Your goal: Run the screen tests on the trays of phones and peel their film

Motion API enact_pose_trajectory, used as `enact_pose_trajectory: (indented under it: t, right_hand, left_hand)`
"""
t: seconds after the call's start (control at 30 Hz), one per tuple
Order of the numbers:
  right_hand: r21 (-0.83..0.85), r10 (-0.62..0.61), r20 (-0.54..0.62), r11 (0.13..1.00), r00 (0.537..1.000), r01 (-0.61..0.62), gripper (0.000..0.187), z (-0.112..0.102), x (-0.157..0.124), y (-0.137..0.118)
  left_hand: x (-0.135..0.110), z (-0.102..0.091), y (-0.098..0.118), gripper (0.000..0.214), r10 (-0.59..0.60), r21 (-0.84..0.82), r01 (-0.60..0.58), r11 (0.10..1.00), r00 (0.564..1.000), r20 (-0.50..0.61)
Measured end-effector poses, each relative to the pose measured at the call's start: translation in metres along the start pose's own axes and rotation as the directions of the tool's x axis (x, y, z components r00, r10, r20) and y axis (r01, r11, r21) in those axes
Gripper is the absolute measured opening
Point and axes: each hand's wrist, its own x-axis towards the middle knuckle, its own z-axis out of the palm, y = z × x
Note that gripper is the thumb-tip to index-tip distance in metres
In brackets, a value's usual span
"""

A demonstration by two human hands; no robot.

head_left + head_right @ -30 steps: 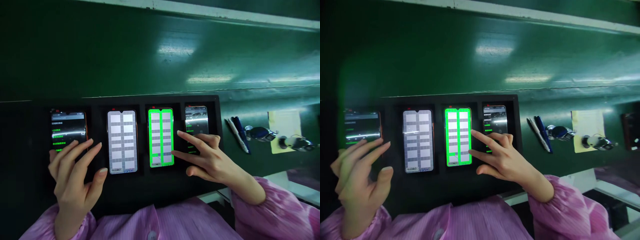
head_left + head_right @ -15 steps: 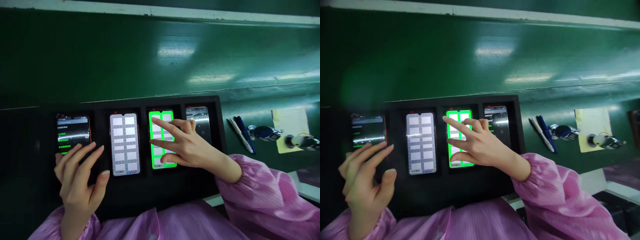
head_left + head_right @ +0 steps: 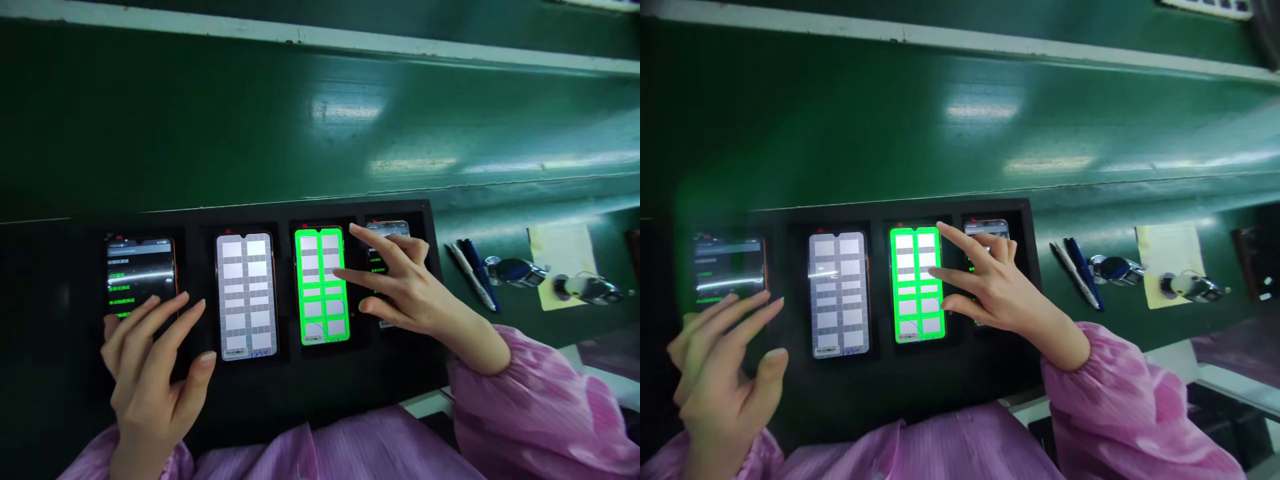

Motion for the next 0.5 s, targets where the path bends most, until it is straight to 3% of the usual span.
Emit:
enact_pose_trajectory:
  t: [0.27,0.5]
  right_hand:
    - [-0.014,-0.116,0.011,0.993,0.993,0.116,0.059,0.008,0.054,-0.014]
    - [0.048,-0.011,0.007,0.999,1.000,0.011,0.057,0.005,0.047,0.002]
  left_hand:
    - [-0.001,0.000,0.000,0.051,-0.014,-0.006,0.014,1.000,1.000,0.007]
    - [-0.001,0.002,0.002,0.051,0.009,-0.013,-0.009,1.000,1.000,0.006]
